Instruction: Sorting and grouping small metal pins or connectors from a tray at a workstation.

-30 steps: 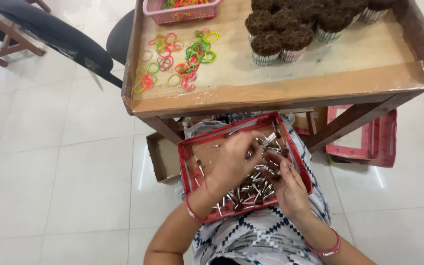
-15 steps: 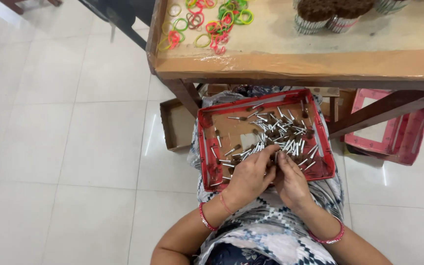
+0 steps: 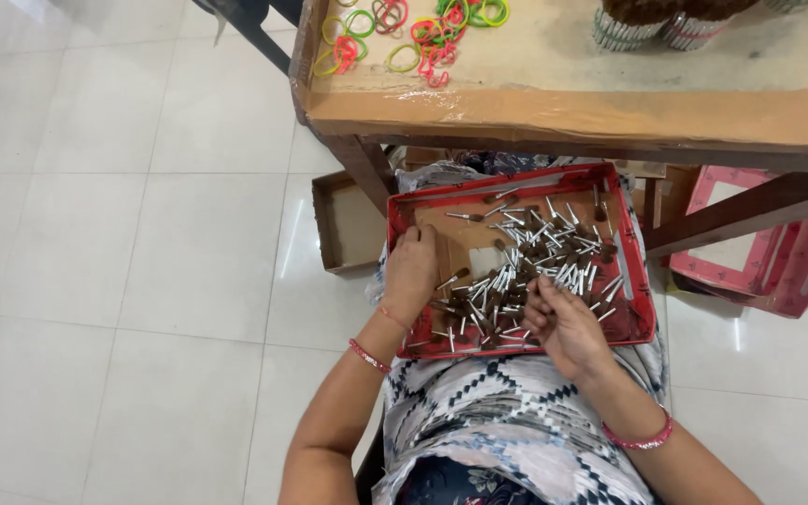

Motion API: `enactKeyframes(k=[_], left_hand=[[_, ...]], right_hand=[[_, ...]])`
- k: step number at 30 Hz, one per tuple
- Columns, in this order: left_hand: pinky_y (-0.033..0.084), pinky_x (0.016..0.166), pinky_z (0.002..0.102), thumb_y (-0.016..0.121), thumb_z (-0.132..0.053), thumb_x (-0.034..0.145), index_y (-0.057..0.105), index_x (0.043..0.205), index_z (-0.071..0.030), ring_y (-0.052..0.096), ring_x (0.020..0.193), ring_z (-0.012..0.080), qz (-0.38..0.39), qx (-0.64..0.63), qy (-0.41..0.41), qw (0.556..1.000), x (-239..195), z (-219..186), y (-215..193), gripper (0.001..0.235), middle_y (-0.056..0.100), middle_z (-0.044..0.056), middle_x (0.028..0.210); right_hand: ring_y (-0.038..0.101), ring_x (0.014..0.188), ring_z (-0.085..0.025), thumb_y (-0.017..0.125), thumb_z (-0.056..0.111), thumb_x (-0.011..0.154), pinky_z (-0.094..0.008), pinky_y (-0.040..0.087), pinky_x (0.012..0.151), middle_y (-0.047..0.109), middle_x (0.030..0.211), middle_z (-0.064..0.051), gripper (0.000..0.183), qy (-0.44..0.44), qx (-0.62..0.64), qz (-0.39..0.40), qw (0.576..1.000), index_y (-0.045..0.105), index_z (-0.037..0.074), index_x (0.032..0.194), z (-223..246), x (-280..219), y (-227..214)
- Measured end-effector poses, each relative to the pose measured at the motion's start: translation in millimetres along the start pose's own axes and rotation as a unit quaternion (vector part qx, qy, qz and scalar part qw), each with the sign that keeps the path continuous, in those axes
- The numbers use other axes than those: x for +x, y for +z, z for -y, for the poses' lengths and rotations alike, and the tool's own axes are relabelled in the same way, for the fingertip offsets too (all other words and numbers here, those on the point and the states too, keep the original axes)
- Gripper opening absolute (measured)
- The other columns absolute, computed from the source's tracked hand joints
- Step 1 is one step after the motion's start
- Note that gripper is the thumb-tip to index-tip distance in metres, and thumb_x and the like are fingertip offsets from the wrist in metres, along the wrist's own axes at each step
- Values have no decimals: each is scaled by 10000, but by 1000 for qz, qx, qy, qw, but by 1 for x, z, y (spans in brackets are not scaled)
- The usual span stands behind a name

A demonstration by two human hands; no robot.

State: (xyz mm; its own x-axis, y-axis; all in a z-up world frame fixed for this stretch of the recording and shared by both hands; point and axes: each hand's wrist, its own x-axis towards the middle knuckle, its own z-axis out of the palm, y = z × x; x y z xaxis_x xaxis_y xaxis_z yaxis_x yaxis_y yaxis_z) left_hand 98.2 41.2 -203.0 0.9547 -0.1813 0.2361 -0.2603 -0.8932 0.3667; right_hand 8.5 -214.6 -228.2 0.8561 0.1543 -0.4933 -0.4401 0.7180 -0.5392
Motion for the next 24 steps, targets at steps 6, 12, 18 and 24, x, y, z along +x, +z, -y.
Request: enactKeyframes(k=[6, 12, 18, 24], left_hand=[[561, 801, 417, 705, -80, 919, 638, 1080, -63, 675, 951, 315, 7, -217, 170, 961, -12, -73, -44, 175, 660, 115, 1068], [545, 861, 411, 739, -121, 935, 672, 1085, -62, 678, 991, 294, -30, -241, 254, 936, 19, -57, -15, 175, 659, 77, 1056], [529, 829, 449, 699, -47, 829, 664, 1131, -25, 650, 983, 359, -6, -121, 186, 975, 47, -50, -7, 304, 677, 147, 1027], [563, 872, 421, 696, -78, 922, 666, 1107, -59, 680, 998, 321, 58, -301, 283, 909, 37, -86, -26, 188, 693, 125, 1031]], right_hand=[[654, 898, -187, 513, 288, 1001, -373, 571, 824, 670, 950, -46, 311, 78, -77, -28, 994, 659, 20, 1056, 14, 0, 28], [570, 844, -159, 544, 265, 1065, -361, 544, 815, 579, 884, -12, 267, 11, -27, 3, 1000, 632, 19, 1121, 3, 22, -1], [502, 779, -146, 532, 351, 1055, -320, 493, 749, 493, 806, 12, 362, 21, -39, -8, 999, 642, 17, 1141, 14, 16, 12], [536, 797, -167, 536, 353, 1016, -344, 508, 764, 622, 930, -13, 282, 48, 5, -31, 998, 648, 104, 1088, 9, 30, -2]])
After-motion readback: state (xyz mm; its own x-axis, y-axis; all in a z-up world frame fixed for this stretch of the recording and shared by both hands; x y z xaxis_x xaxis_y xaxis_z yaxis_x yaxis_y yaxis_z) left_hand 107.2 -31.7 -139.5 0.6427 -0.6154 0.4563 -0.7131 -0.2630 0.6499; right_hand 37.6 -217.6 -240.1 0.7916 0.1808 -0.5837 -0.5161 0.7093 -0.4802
